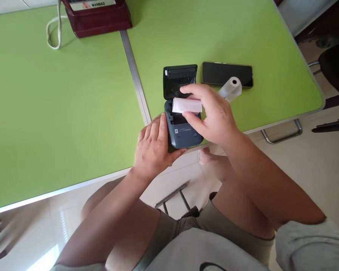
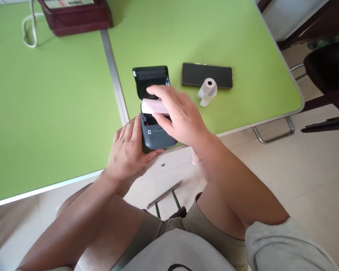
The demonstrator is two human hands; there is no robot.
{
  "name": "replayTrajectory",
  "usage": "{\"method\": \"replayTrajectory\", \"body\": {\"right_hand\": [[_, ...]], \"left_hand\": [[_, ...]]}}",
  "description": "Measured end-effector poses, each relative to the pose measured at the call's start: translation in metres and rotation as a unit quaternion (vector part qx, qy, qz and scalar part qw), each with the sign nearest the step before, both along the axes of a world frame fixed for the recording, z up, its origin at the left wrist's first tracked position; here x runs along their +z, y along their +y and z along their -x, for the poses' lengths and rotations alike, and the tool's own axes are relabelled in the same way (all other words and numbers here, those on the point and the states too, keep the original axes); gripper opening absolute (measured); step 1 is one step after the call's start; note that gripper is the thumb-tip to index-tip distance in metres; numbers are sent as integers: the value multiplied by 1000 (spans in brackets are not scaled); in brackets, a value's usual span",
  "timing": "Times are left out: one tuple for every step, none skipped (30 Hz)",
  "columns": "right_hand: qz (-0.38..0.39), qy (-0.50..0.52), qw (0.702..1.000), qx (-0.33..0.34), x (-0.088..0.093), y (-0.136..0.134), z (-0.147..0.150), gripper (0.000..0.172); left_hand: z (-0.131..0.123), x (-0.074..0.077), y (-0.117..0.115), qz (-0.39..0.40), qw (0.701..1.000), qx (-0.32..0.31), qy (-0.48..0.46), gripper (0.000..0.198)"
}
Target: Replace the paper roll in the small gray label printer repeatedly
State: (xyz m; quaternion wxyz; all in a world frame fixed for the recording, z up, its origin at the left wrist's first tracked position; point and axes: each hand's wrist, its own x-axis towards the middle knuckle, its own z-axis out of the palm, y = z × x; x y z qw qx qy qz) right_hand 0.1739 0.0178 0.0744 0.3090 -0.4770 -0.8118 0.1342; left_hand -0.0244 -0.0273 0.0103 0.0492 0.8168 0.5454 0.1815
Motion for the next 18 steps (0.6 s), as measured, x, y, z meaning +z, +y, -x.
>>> {"method": "replayTrajectory", "body": {"right_hand": [[0, -4, 1000, -5, -1, 4, 0, 33], [-9, -1, 1000, -12, -4, 7, -2, 30], [-23, 7, 1000, -20, -6, 10, -4, 26], [-45, 20, 998, -27, -9, 12, -6, 20], [-70, 36, 996, -31, -11, 14, -8, 14], [-88, 48, 995, -28, -12, 15, -10, 9], [-102, 55, 993, -18, -14, 16, -11, 5], [-112, 57, 992, -3, -14, 18, -11, 4], [-116, 52, 992, 12, -14, 19, -11, 7], [-110, 41, 993, 24, -13, 20, -11, 9], [-99, 28, 994, 30, -11, 21, -11, 11], [-87, 18, 996, 29, -10, 21, -11, 13], [-77, 15, 997, 22, -9, 22, -10, 15], [-70, 17, 997, 15, -8, 22, -10, 17], [-72, 29, 997, 8, -7, 22, -9, 17], [-80, 46, 996, 7, -8, 22, -9, 17], [-89, 62, 994, 14, -9, 23, -8, 16], [-95, 75, 992, 26, -11, 24, -7, 15]], "left_hand": [[0, 0, 0, 0, 1000, 0, -2, 112], [0, 0, -1, -1, 1000, -1, -4, 112], [1, 0, -1, -2, 1000, -3, -6, 111], [1, 0, -1, -5, 1000, -7, -6, 111], [1, -1, -1, -8, 1000, -11, -6, 111], [1, -1, -1, -12, 1000, -16, -5, 111], [1, -1, -1, -15, 1000, -18, -4, 110], [1, -2, -1, -19, 1000, -18, -5, 110], [1, -2, -1, -23, 1000, -18, -5, 109], [2, -2, -1, -27, 999, -17, -6, 108], [2, -1, -1, -29, 999, -16, -5, 108], [2, -1, -1, -31, 999, -16, -4, 107], [2, -1, -1, -31, 999, -16, -2, 107], [2, 0, -1, -32, 999, -16, 0, 107], [2, 0, -1, -32, 999, -17, 3, 107], [2, 1, -1, -31, 999, -17, 5, 107], [1, 1, -1, -31, 999, -17, 6, 108], [1, 1, -1, -32, 999, -17, 7, 108]]}}
